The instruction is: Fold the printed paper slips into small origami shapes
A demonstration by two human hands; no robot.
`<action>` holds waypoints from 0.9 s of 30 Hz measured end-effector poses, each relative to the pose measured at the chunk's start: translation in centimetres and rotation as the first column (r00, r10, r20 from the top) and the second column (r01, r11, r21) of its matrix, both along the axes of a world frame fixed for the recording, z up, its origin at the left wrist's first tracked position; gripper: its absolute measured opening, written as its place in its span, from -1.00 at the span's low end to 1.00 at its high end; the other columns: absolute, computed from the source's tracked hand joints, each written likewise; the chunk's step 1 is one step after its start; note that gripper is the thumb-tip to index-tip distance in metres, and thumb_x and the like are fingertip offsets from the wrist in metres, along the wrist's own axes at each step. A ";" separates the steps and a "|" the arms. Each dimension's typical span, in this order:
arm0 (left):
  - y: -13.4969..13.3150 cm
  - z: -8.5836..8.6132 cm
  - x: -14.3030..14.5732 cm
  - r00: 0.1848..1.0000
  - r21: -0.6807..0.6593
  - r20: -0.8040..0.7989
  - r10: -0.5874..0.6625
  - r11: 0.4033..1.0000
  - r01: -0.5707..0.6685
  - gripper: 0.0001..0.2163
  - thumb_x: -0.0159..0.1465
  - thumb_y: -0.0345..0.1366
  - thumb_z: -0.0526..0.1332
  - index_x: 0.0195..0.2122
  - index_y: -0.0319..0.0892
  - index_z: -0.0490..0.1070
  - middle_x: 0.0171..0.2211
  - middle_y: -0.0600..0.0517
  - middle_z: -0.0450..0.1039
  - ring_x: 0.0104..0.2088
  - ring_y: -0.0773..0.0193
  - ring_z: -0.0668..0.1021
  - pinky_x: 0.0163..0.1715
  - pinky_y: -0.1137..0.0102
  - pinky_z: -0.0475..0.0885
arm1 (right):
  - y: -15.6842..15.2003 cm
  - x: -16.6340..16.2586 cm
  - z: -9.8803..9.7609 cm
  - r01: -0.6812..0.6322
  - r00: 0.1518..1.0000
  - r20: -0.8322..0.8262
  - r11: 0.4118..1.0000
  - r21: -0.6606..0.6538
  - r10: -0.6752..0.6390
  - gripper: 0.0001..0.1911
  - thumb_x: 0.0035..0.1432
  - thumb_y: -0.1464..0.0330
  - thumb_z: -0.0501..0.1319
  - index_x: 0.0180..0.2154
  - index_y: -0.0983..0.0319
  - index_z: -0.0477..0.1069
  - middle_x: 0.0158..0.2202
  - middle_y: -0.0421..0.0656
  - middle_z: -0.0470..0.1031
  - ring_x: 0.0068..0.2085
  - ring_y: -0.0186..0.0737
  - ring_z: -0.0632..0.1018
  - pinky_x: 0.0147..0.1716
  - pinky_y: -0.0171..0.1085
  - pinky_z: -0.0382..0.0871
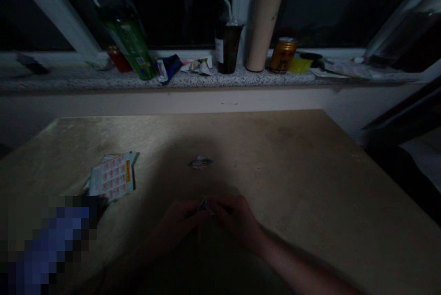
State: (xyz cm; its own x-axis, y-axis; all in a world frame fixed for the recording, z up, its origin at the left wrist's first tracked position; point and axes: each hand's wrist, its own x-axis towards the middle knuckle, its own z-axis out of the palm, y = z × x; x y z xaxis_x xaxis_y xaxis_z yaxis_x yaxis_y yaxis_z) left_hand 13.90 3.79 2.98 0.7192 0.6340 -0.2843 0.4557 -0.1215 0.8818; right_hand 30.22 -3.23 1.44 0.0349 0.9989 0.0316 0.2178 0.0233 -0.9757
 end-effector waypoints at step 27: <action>-0.1 0.7 0.0 0.992 -0.010 0.052 0.113 0.994 -0.113 -0.68 0.24 -0.13 0.03 -0.52 -0.20 0.41 -0.65 0.10 0.38 -0.58 0.33 0.41 -0.52 0.51 0.23 | 0.5 0.1 0.2 0.212 0.963 -0.146 0.971 -0.115 -0.228 -0.70 0.12 0.18 0.18 -0.24 0.23 0.52 -0.60 -0.23 0.40 -0.64 -0.41 0.31 -0.68 -0.42 0.19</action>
